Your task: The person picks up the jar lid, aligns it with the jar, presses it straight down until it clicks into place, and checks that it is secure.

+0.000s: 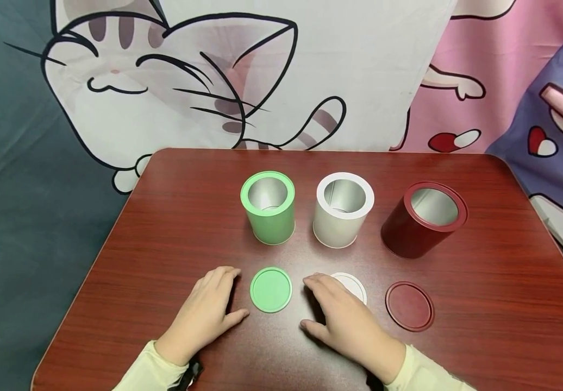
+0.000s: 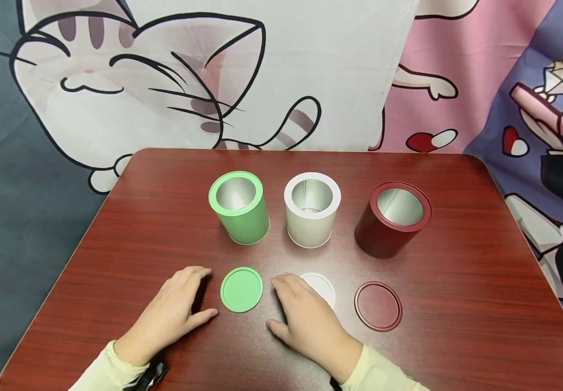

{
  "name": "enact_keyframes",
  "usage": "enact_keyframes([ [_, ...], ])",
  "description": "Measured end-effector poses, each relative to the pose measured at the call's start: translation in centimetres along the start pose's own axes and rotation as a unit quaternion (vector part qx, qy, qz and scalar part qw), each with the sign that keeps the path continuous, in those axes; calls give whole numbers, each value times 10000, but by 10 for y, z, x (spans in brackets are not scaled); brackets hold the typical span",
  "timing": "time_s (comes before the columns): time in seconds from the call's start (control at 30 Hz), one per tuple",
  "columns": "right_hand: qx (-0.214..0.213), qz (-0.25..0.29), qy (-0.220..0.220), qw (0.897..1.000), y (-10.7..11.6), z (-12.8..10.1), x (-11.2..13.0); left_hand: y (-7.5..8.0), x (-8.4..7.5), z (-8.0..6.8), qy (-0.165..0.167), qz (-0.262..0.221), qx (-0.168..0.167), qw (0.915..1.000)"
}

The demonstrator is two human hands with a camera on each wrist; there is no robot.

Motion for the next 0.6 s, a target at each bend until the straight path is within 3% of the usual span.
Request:
enact_keyframes([
  [0.37, 75, -21, 93, 9999, -7, 7, 5, -6, -1, 2, 28, 52, 210, 9998],
  [0.6, 258, -39, 0, 9997, -12, 13, 5, -9, 0, 4, 62, -160, 320, 9993],
])
Point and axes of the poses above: each hand's wrist, its own z-axis towards the middle knuckle, its own y-axis out of the back of the hand, x = y × z, the point moved 8 cm from there along z, towards the middle knuckle, and after that the axes turned 3 degrees about y, right-handed, at the moved point
